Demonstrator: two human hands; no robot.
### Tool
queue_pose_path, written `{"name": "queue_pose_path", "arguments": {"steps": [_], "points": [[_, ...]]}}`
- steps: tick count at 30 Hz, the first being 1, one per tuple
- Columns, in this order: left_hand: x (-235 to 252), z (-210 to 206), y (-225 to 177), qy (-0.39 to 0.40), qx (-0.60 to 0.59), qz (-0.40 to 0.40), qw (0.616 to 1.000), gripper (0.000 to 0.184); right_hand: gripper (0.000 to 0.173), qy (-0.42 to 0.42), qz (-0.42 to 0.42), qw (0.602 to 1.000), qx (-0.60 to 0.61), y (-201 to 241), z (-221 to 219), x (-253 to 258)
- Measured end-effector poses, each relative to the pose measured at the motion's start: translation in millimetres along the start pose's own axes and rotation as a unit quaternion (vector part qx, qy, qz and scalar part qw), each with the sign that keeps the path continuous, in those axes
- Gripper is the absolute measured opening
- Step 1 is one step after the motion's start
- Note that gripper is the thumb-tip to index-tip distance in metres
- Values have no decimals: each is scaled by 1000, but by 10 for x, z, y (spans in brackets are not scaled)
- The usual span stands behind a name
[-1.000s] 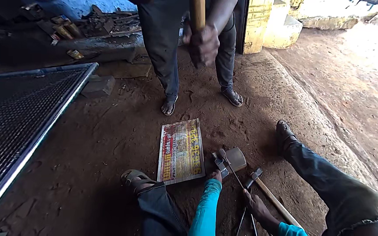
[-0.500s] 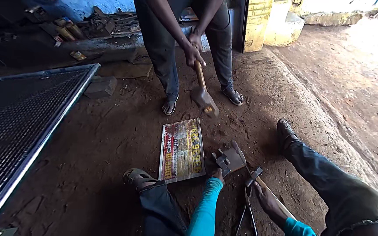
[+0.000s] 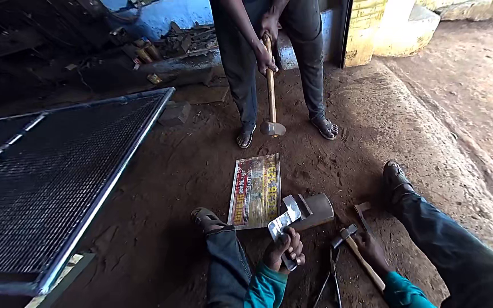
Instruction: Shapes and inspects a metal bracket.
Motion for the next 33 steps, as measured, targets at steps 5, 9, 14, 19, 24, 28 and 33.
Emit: {"name": "queue_pose_path", "arguments": {"steps": [5, 9, 14, 19, 24, 28, 33], "points": [[-192, -406, -38, 102, -33, 26, 994, 26, 49, 355, 223, 850, 319, 1887, 166, -1180], [-420, -629, -35, 66, 81, 33, 994, 38, 18, 361, 312, 810, 340, 2349, 337, -1856], [-797, -832, -258, -229, 299, -23, 926, 43, 12, 300, 272, 841, 360, 2226, 426, -1996], [-989, -902, -231, -263, 320, -34, 910, 40, 16, 313, 276, 851, 319, 2196, 483, -2031], [-1021, -940, -132, -277, 269, -34, 922, 40, 18, 361, 264, 847, 289, 2126, 528, -1921], [-1029, -946, -70, -279, 261, -35, 924, 40, 18, 400, 284, 834, 252, 2104, 610, -1896], [-1042, -951, -65, -249, 266, -35, 931, 42, 20, 423, 289, 822, 247, 2099, 656, -1919]]}}
Point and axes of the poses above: each hand's wrist, its own x-axis towards the middle knuckle, its own z-axis out of the back of the hand, y = z × x, the point moved 6 cm from there along x, towards the middle knuckle, and after that the axes turned 10 degrees about -z, right-handed, at the moved point
